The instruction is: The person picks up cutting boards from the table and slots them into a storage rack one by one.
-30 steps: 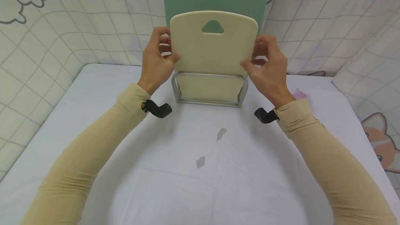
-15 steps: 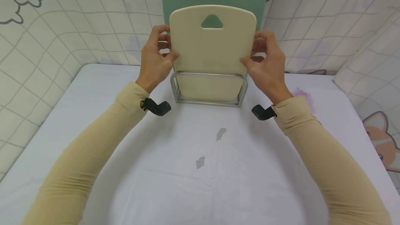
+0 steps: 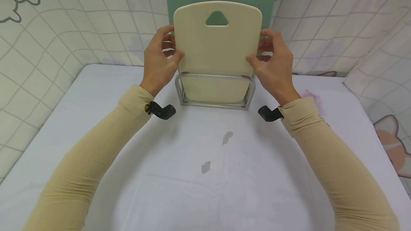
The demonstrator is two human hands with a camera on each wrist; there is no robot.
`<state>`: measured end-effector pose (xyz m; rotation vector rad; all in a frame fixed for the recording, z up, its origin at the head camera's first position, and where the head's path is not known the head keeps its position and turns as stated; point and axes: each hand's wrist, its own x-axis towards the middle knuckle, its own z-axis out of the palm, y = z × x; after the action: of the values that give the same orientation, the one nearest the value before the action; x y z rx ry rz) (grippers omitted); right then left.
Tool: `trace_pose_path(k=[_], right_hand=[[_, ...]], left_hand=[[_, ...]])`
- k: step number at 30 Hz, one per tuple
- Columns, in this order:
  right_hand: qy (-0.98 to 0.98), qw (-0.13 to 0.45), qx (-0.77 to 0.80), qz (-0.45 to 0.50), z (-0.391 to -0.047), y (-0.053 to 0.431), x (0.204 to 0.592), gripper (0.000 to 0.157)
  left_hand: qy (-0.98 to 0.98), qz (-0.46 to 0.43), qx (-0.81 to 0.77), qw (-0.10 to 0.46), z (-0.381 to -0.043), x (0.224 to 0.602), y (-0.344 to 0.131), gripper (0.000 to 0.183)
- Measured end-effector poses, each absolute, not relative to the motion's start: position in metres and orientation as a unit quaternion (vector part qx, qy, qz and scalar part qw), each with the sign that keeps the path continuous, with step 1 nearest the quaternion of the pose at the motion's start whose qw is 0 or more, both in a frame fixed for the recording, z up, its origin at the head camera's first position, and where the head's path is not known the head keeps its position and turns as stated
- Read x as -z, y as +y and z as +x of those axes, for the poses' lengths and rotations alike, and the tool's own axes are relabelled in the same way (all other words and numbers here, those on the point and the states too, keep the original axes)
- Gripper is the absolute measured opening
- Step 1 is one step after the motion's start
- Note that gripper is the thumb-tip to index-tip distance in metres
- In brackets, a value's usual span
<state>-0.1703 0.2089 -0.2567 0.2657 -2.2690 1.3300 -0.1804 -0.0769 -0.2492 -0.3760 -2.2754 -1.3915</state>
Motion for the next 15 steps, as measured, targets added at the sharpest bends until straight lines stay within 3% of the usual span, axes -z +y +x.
trace_pose_path(k=[5, 15], right_hand=[[-0.841, 0.242, -0.476, 0.093, -0.1703, 0.2086, 0.2570, 0.055], [-0.864, 0.216, -0.447, 0.089, -0.1673, 0.2122, 0.2642, 0.057]], left_hand=[[-0.831, -0.140, 0.485, 0.234, -0.1805, 0.2506, -0.0775, 0.050], [-0.849, -0.136, 0.469, 0.203, -0.1828, 0.2564, -0.0864, 0.058]])
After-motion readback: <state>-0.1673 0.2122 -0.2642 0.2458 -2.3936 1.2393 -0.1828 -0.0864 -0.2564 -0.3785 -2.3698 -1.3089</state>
